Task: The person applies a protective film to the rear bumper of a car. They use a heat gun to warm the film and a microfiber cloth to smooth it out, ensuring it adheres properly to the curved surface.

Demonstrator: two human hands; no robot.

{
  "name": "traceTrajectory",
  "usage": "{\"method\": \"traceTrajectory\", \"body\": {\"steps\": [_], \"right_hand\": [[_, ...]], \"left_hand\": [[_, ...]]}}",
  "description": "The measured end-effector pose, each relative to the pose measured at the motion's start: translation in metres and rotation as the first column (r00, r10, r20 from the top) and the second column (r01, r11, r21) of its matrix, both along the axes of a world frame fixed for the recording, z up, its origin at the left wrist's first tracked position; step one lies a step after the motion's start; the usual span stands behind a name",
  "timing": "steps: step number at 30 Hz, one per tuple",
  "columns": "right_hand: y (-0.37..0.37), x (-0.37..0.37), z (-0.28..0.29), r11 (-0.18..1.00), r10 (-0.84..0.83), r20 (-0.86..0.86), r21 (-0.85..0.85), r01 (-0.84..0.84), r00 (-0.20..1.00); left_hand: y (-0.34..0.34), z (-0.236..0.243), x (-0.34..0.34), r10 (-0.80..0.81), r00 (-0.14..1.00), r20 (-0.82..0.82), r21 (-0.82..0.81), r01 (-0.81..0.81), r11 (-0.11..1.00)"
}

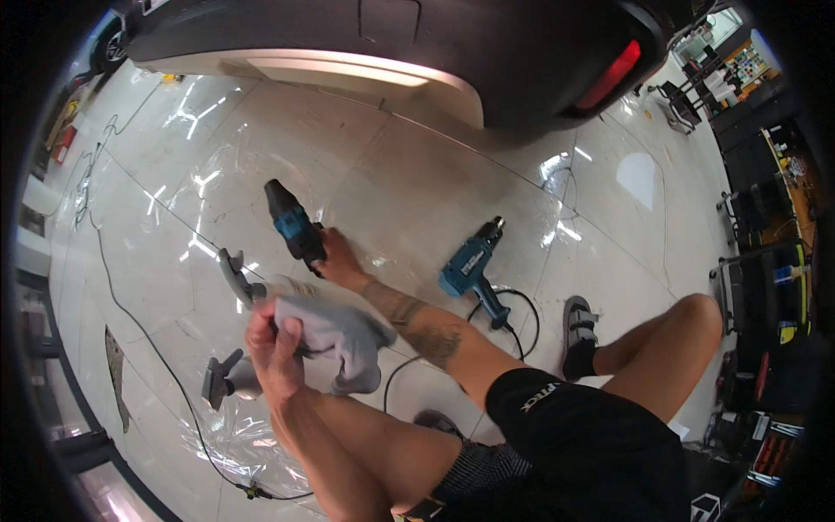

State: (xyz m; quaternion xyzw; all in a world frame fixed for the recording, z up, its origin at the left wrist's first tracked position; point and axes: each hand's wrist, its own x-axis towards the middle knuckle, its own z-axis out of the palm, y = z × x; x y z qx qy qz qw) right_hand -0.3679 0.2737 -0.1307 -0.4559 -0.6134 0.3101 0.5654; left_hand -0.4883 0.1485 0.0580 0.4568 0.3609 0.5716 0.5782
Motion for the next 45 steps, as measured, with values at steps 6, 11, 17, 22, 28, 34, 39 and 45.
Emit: {"method": "traceTrajectory", "body": {"steps": [6, 11, 17, 22, 28, 34, 39, 45], "right_hand": [[-0.156, 0.235, -0.023, 0.551, -0.464, 0.710, -0.237, 0.800, 0.530], [-0.178, 0.264, -0.054, 0.507, 0.200, 0.823, -0.551, 0.663, 0.531], [-0.169, 0.273, -0.001, 0.613, 0.329, 0.741, -0.639, 0.464, 0.585], [-0.183, 0.299, 0.025, 0.637, 0.258, 0.427, -0.750, 0.179, 0.867], [-0.162, 0.272, 0.154, 0.445, 0.228, -0.171, -0.857, -0.258, 0.959], [-0.168, 0.208, 0.294, 0.743, 0.296, 0.107, -0.651, -0.159, 0.949], [-0.178, 0.182, 0.347, 0.991, 0.091, 0.644, 0.020, -0.135, 0.760], [-0.194, 0.187, 0.376, 0.996, 0.085, 0.633, -0.030, -0.086, 0.769]], "left_hand": [[0.018, 0.011, 0.033, -0.135, 0.934, -0.330, -0.081, 0.115, 0.990], [0.003, 0.064, 0.002, -0.214, 0.777, -0.592, -0.043, 0.234, 0.971], [-0.072, 0.184, -0.064, 0.399, 0.244, -0.884, 0.418, 0.029, 0.908], [-0.086, 0.064, -0.008, -0.089, 0.048, -0.995, -0.065, 0.377, 0.924], [-0.083, 0.035, -0.021, -0.293, -0.060, -0.954, -0.283, 0.502, 0.817], [-0.013, 0.031, -0.015, -0.032, -0.122, -0.992, -0.112, 0.733, 0.671], [0.020, -0.005, -0.016, -0.300, -0.268, -0.916, -0.377, 0.831, 0.408], [0.020, -0.001, -0.001, -0.327, -0.325, -0.887, -0.451, 0.760, 0.468]]}}
